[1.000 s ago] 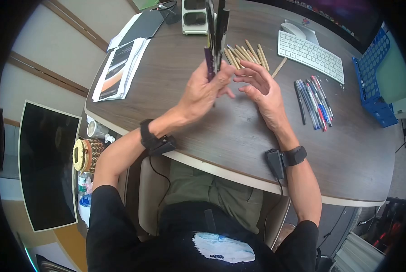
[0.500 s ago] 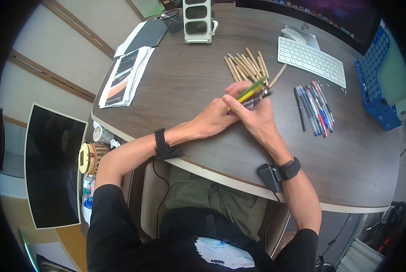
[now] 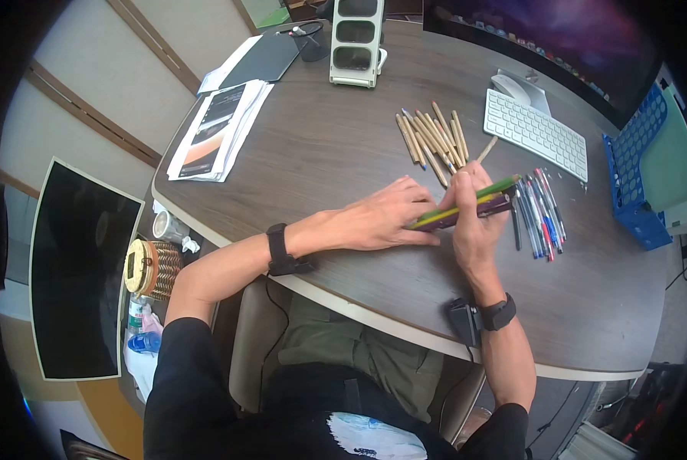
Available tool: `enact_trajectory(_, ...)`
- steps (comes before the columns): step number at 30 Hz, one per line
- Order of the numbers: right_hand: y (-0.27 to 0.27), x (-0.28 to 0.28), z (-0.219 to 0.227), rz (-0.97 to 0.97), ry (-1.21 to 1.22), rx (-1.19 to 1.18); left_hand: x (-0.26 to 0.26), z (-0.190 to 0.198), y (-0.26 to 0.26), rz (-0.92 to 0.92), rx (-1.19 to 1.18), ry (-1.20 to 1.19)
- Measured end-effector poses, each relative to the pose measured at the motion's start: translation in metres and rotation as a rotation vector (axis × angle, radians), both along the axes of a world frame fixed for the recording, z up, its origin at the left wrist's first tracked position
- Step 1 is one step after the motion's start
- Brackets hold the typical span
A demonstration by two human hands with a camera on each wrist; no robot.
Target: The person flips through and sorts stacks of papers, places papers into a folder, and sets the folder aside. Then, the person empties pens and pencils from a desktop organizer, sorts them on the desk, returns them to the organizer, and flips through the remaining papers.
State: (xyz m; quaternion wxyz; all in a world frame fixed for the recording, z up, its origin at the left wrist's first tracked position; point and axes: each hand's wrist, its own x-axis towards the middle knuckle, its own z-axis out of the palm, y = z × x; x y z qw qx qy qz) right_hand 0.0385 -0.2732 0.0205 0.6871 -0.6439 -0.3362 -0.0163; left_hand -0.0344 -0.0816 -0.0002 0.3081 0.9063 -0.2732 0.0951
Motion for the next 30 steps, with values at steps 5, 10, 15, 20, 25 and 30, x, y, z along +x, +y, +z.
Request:
enact_trajectory(5,0.011,-0.01,-0.001,0.121,-0.174,-0.253,0.002,0.043,0.024,-0.104,0.053,0.46)
enact_trajectory(10,0.016,-0.01,-0.004,0.122,-0.135,-0.283,0.007,0.046,0.079,0.123,-0.443,0.589)
enact_trajectory(15,0.018,-0.002,-0.018,0.139,-0.233,-0.342,0.028,0.03,0.132,0.466,-0.409,0.319)
enact_trajectory(20,0.017,0.0,-0.019,0.022,-0.315,-0.249,0.074,0.016,0.18,0.872,-0.201,0.095)
enact_trajectory(25,0.016,0.0,-0.014,-0.028,-0.355,-0.251,0.119,0.01,0.205,0.985,-0.258,0.095)
enact_trajectory(30,0.007,0.006,-0.013,-0.119,-0.37,-0.206,0.136,-0.001,0.211,0.864,-0.24,0.171)
